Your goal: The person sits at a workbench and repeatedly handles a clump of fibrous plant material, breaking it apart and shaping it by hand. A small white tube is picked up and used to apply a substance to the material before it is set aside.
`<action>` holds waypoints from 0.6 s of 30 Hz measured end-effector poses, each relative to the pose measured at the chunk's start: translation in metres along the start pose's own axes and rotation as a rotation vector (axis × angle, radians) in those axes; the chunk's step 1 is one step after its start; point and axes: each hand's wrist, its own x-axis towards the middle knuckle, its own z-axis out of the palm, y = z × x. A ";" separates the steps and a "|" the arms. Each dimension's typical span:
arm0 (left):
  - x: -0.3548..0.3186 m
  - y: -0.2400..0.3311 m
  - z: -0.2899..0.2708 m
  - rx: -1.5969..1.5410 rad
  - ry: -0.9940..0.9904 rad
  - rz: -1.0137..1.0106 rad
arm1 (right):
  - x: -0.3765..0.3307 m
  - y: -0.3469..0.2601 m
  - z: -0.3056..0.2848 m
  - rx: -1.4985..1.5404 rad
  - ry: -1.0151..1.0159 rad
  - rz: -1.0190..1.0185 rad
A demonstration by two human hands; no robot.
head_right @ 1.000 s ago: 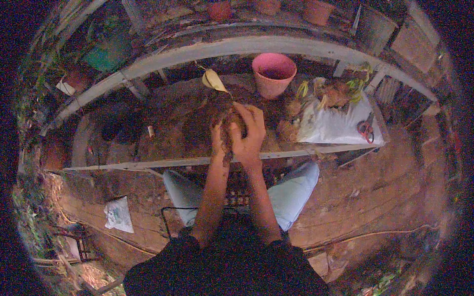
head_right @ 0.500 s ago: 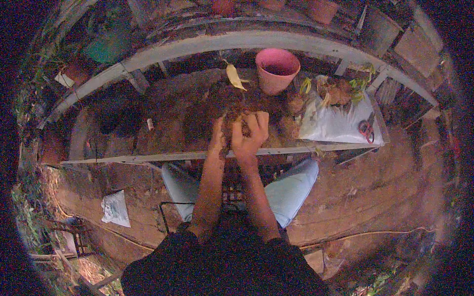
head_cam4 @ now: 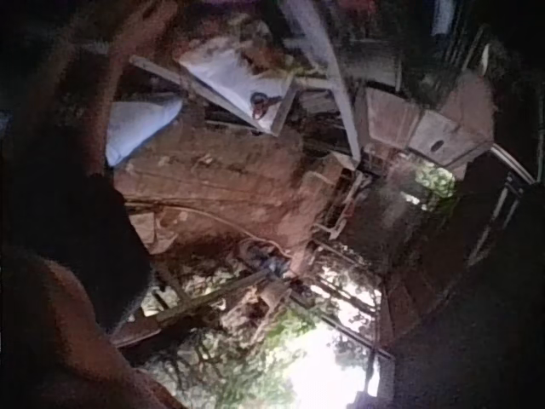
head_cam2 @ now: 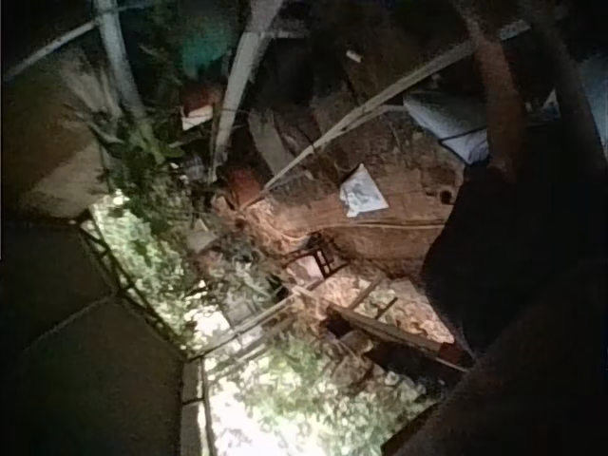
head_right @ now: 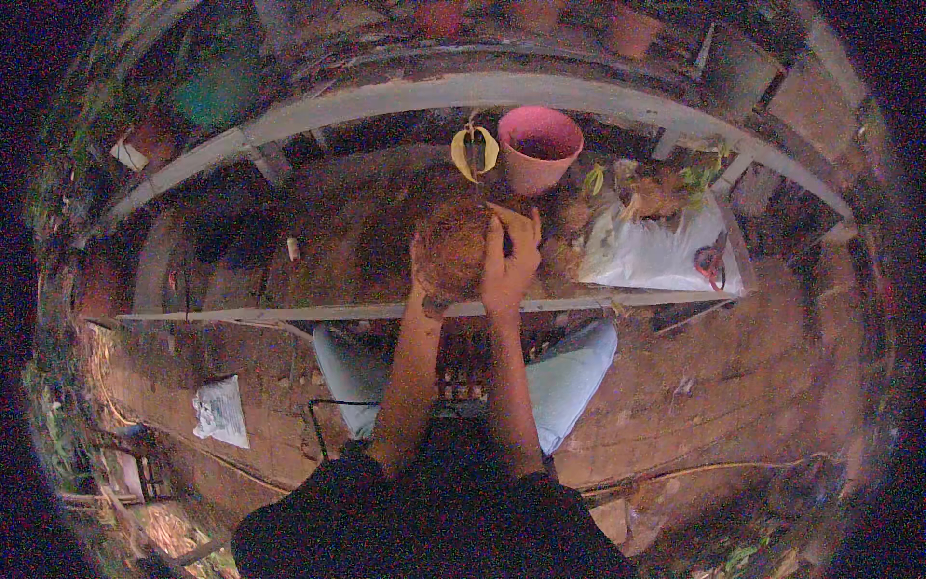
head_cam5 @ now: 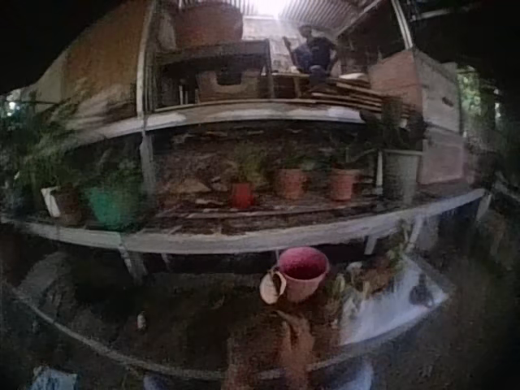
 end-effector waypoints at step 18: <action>-0.038 -0.002 0.071 0.342 0.063 0.197 | 0.002 -0.026 -0.016 0.172 0.123 0.079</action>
